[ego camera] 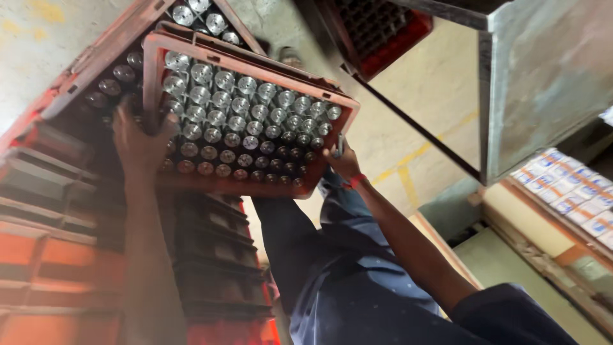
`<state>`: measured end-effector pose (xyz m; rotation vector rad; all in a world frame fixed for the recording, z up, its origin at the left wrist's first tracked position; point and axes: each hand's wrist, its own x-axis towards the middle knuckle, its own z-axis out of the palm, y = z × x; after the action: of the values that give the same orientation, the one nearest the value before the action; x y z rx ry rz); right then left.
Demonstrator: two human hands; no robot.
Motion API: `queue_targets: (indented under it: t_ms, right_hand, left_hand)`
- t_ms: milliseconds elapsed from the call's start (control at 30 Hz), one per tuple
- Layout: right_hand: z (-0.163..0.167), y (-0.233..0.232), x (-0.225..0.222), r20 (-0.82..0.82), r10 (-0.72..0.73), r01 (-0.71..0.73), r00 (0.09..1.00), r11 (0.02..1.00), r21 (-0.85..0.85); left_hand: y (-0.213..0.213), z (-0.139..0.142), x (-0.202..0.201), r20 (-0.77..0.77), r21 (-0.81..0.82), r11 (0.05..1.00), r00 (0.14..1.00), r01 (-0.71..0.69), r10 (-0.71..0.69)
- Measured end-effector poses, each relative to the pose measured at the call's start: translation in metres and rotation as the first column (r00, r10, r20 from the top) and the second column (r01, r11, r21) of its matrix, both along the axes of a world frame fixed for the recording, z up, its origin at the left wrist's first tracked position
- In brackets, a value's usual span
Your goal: The person picks small knurled metal caps from an orange crate and seats them one by one into the cells of a grid tray, using a metal rod to press each cap down into place. They continue filling the tray rows and reposition crates of parts as needed.
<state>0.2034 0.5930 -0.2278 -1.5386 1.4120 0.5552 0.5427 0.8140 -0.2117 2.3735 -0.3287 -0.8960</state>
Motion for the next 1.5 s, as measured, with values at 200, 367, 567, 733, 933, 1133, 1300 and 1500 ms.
queue_targets:
  t_ms: [200, 367, 567, 733, 933, 1133, 1300, 1500]
  right_hand:
    - [-0.012, 0.001, 0.001, 0.296, -0.144, 0.103, 0.944, 0.983, 0.151]
    - [-0.014, -0.010, -0.007, 0.014, -0.069, 0.066, 0.998, 0.985, 0.161]
    - [0.061, -0.045, -0.055, 0.072, 0.002, -0.003, 0.997, 1.000, 0.021]
    - [0.220, -0.087, -0.138, 0.124, 0.224, -0.236, 0.967, 0.967, 0.091]
    - [0.272, -0.170, -0.197, -0.041, 0.135, -0.139, 0.990, 0.982, -0.126]
    - [0.223, -0.278, -0.284, -0.041, -0.162, 0.162, 0.986, 0.987, -0.016]
    - [0.200, -0.320, -0.320, -0.057, -0.535, 0.516, 0.843, 0.772, 0.371]
    - [0.208, -0.354, -0.337, 0.542, -0.217, 0.281, 0.812, 0.959, -0.038]
  left_hand:
    - [-0.025, -0.009, 0.011, -0.200, 0.076, 0.990, 0.971, -0.117, 0.130]
    - [-0.040, -0.009, 0.004, -0.338, 0.125, 0.970, 0.910, -0.209, 0.240]
    - [-0.004, 0.055, -0.063, -0.306, 0.311, 0.950, 0.944, -0.023, 0.123]
    - [-0.053, 0.098, -0.084, -0.282, 0.343, 0.935, 0.959, 0.091, 0.010]
    - [-0.196, 0.123, -0.051, -0.063, 0.107, 0.924, 0.930, 0.368, -0.363]
    - [-0.374, 0.229, -0.110, 0.201, 0.115, 0.825, 0.801, 0.553, -0.564]
    - [-0.542, 0.247, -0.185, 0.278, 0.288, 0.736, 0.682, 0.613, -0.677]
    - [-0.632, 0.269, -0.235, 0.269, 0.457, 0.719, 0.689, 0.524, -0.673]
